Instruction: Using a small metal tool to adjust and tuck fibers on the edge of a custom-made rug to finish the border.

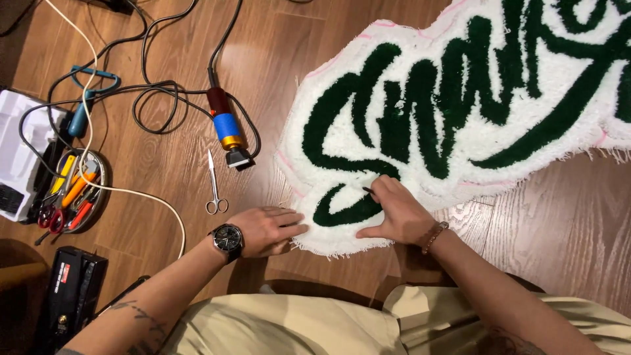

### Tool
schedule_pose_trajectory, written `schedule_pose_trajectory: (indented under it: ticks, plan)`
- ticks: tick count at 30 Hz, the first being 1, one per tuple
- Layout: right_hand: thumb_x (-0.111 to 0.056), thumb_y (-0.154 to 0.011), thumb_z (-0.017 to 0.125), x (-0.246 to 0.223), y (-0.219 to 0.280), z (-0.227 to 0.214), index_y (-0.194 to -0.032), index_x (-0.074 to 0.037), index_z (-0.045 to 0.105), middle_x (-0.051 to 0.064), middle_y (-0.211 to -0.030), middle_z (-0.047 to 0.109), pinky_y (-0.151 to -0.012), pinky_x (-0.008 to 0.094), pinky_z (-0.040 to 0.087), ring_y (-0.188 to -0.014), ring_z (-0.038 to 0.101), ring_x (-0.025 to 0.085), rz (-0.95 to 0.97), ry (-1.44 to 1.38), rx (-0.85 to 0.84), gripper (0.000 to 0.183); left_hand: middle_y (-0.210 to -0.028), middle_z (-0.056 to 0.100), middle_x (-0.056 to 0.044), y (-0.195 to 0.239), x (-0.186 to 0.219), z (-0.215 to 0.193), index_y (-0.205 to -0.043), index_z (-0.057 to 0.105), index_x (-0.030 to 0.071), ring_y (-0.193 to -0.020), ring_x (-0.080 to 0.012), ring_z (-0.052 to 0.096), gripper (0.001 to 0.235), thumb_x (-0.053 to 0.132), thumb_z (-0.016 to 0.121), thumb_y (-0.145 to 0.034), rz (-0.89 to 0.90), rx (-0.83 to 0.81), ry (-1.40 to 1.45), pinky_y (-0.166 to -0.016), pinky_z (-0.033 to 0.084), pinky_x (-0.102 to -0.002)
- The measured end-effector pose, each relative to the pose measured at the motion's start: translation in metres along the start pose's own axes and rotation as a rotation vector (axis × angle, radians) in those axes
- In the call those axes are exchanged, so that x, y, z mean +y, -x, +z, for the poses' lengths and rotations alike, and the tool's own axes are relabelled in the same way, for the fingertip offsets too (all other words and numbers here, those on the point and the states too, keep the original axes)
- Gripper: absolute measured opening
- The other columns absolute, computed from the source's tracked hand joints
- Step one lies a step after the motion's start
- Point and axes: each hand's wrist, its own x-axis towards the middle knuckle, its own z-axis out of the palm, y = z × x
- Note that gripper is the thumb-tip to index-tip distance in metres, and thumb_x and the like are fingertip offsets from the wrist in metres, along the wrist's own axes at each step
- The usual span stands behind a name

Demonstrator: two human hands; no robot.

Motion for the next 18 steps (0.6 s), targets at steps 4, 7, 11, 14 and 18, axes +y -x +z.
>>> schedule_pose_trajectory:
  ticks: [4, 7, 11, 14, 18]
  plan:
    - [-0.046, -0.074, 0.099, 0.000, 0.000, -0.010, -0.092, -0.013, 0.043, 0.007, -0.096, 0.048, -0.081, 0.042, 0.046, -0.094, 0.054, 0.028, -0.038, -0.181, 0.049, 0.068, -0.140, 0.051, -0.020, -0.003, 0.008, -0.009, -0.159, 0.036, 0.019, -0.133, -0.0431, 0.056, 0.063, 0.026, 0.053, -0.099, -0.016, -0.041, 0.021, -0.112, 0.047, -0.051]
    - [-0.036, -0.089, 0.087, 0.006, 0.000, -0.013, -0.091, -0.012, 0.041, 0.010, -0.101, 0.056, -0.079, 0.042, 0.046, -0.094, 0.058, 0.026, 0.044, -0.373, 0.076, 0.052, -0.142, 0.047, -0.018, 0.000, 0.002, 0.004, -0.155, 0.043, 0.020, -0.133, -0.0377, 0.053, 0.058, 0.034, 0.047, -0.099, 0.007, -0.098, -0.045, -0.112, 0.043, -0.048]
    - [-0.026, -0.107, 0.058, -0.007, 0.000, -0.031, -0.107, -0.011, 0.047, 0.008, -0.085, 0.060, -0.063, 0.037, 0.046, -0.066, 0.052, 0.020, 0.323, -0.603, 0.131, 0.018, -0.130, 0.053, -0.013, 0.016, 0.003, -0.010, -0.148, 0.050, 0.024, -0.111, -0.0290, 0.061, 0.052, 0.042, 0.045, -0.100, -0.021, -0.045, -0.107, -0.096, 0.049, -0.042]
    - [-0.014, -0.105, 0.047, -0.011, 0.001, -0.034, -0.130, -0.008, 0.052, 0.011, -0.082, 0.058, -0.064, 0.039, 0.051, -0.065, 0.056, 0.023, 0.406, -0.573, 0.156, 0.026, -0.114, 0.061, -0.010, 0.039, 0.001, -0.010, -0.133, 0.060, 0.023, -0.098, -0.0270, 0.068, 0.040, 0.045, 0.050, -0.101, -0.215, 0.124, -0.036, -0.086, 0.056, -0.040]
    - [0.007, -0.099, 0.047, -0.052, -0.013, -0.022, -0.155, 0.000, 0.044, 0.020, -0.113, 0.067, -0.093, 0.036, 0.059, -0.100, 0.068, 0.024, 0.295, -0.653, 0.162, 0.057, -0.093, 0.073, -0.008, 0.074, 0.014, -0.019, -0.115, 0.074, 0.018, -0.085, -0.0276, 0.076, 0.033, 0.044, 0.062, -0.100, -0.711, 0.455, 0.386, -0.076, 0.063, -0.040]
